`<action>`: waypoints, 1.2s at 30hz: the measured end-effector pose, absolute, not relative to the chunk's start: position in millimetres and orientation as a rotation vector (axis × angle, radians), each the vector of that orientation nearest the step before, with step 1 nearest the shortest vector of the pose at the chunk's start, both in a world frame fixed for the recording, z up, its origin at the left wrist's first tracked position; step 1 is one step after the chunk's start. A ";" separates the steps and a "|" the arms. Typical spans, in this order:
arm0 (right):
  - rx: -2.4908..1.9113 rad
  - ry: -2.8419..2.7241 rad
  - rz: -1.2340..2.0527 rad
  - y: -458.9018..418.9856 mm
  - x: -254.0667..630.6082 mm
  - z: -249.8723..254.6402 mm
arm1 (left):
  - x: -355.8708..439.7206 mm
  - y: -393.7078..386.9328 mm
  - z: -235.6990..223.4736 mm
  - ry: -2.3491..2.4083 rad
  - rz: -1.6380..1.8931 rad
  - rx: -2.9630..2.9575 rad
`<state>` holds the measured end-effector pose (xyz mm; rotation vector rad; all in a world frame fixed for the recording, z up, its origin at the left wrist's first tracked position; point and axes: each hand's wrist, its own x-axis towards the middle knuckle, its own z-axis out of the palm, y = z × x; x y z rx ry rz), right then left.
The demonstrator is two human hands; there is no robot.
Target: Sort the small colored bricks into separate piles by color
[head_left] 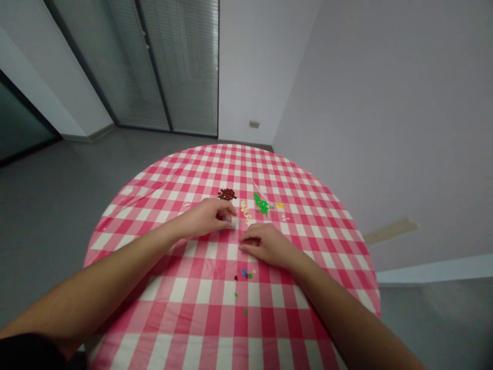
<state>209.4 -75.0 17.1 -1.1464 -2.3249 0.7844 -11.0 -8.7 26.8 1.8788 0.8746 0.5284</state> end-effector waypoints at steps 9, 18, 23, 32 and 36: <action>-1.066 -2.501 0.787 -79.3 199.2 6.6 | -19.3 -6.3 37.3 0.882 0.187 2.386; -1.615 -1.981 0.430 -49.8 251.8 18.4 | -12.1 -8.1 35.0 0.870 0.051 2.461; -1.867 -1.855 0.495 -34.5 292.1 14.2 | -13.4 -6.0 27.5 0.850 0.094 2.459; -1.581 -1.662 0.993 -34.5 292.5 12.0 | -11.7 -7.0 30.2 0.859 0.185 2.473; -1.328 -1.428 1.321 -39.8 289.0 8.9 | -9.2 -11.1 30.2 0.850 0.313 2.438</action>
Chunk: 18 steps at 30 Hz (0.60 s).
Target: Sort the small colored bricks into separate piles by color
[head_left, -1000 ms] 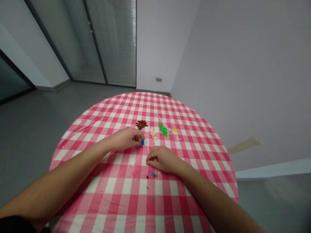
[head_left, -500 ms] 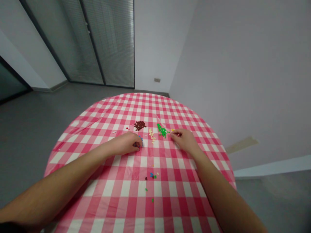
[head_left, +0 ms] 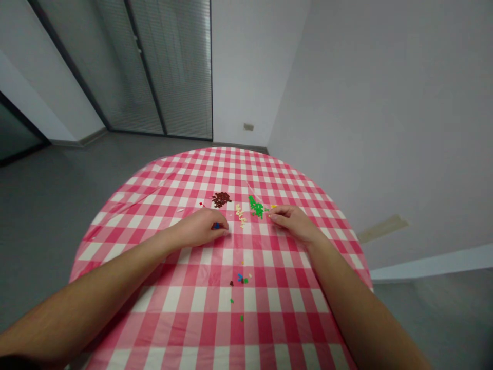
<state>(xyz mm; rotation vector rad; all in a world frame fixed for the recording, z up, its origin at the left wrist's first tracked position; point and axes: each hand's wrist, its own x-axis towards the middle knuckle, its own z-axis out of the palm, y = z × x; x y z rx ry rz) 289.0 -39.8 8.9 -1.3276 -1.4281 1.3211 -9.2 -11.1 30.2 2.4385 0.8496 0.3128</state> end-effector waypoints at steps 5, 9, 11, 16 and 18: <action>-1.149 -1.523 1.376 -49.7 267.1 13.3 | 1.5 -28.7 31.5 0.808 0.461 2.181; -1.352 -1.802 0.911 -49.0 247.3 9.1 | 8.2 -38.8 34.0 0.745 0.396 2.198; -1.442 -1.886 0.646 -45.7 240.4 2.1 | 8.8 -39.0 34.3 0.759 0.332 2.238; -1.396 -2.171 0.347 -37.6 229.9 -13.6 | 6.4 -37.6 33.3 0.655 0.188 2.292; -1.392 -2.243 0.298 -37.2 227.8 -13.6 | 5.6 -39.6 32.9 0.551 0.123 2.299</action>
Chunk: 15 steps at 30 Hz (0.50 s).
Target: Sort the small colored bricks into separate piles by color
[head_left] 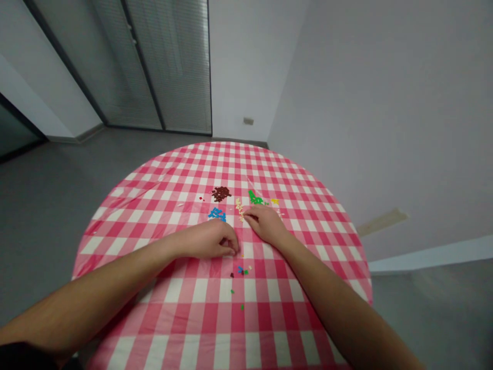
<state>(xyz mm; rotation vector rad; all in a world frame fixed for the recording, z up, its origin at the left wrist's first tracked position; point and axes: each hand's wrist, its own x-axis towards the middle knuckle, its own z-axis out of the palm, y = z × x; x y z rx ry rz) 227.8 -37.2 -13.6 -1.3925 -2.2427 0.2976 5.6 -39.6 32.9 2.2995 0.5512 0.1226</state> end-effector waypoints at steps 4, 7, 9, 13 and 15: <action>-1.335 -2.246 0.388 -45.6 228.2 2.8 | 6.1 -45.3 32.4 0.389 0.046 2.292; -1.226 -2.336 0.758 -58.8 229.3 21.4 | 6.3 -47.1 33.0 0.322 0.017 2.285; -1.157 -2.415 1.035 -68.6 227.2 29.8 | 4.7 -46.5 33.7 0.336 -0.023 2.282; -1.050 -2.577 1.145 -83.2 214.7 30.8 | -1.8 -44.1 35.5 0.365 -0.113 2.239; -1.003 -2.636 1.097 -86.8 207.6 27.1 | -4.6 -43.5 37.0 0.371 -0.117 2.248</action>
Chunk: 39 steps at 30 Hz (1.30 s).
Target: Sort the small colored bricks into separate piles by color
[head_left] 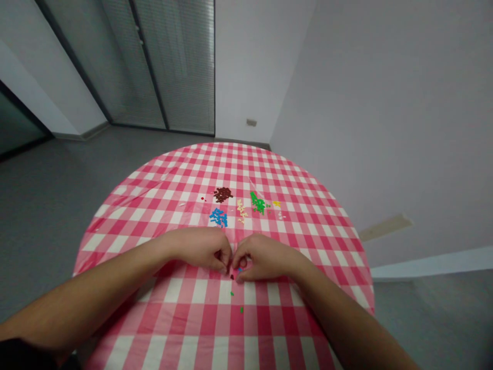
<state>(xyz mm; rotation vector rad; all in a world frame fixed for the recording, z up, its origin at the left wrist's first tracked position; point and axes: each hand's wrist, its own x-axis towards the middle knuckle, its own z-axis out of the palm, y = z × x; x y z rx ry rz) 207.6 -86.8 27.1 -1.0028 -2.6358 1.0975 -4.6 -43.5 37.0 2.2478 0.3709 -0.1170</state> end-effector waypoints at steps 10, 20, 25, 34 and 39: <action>-1.139 -2.647 0.965 -92.4 194.5 27.9 | -6.3 -40.9 42.0 0.450 -0.138 2.284; -1.269 -2.110 0.857 -74.0 203.8 16.1 | -5.8 -36.4 47.6 0.548 -0.025 2.327; -1.354 -2.075 0.826 -66.0 221.2 25.7 | 4.9 -42.6 39.6 0.609 0.074 2.390; -1.171 -2.445 1.184 -75.8 220.4 26.0 | 9.8 -43.0 20.1 0.574 0.085 2.461; -1.165 -2.525 1.092 -75.2 216.9 19.8 | -0.2 -34.1 26.7 0.588 0.077 2.509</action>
